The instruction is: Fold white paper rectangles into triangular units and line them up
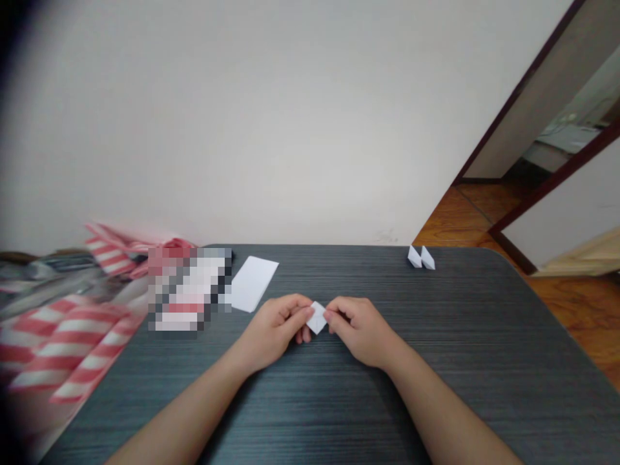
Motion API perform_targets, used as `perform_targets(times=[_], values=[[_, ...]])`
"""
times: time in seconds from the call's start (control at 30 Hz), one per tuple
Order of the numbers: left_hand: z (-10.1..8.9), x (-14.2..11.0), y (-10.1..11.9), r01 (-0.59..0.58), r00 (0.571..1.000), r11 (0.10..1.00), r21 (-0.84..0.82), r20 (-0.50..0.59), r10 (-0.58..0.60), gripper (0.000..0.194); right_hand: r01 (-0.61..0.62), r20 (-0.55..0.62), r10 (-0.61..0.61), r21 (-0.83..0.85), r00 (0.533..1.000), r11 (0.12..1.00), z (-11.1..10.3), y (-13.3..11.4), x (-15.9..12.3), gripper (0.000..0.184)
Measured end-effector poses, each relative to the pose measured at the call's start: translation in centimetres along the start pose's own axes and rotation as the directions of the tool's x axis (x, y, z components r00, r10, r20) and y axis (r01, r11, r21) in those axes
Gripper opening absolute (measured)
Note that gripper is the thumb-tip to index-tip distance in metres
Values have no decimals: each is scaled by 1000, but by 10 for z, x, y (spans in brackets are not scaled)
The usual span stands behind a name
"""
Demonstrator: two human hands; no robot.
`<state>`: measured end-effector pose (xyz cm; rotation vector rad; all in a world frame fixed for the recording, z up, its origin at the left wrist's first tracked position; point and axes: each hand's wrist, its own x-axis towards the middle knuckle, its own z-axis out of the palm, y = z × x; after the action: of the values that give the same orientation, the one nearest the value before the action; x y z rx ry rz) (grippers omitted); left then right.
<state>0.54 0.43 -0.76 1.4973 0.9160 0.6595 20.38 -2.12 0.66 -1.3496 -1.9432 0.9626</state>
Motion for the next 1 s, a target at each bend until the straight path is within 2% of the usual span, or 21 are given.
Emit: perform_targets(times=[0.47,0.7,1.0], values=[[-1,0,1,12,999,1000,12,32,-12,29,-59,10,59,17,998,998,0,-1,-2,28],[-1,-1,4,10,1000,999,45,15,-11,26,-38,47,34,89,998,995,2,1,-1,23],[-1,-2,6,-5,999,999,40,52,3,24,-24,35,22,54,999,998,5,0,0,24]])
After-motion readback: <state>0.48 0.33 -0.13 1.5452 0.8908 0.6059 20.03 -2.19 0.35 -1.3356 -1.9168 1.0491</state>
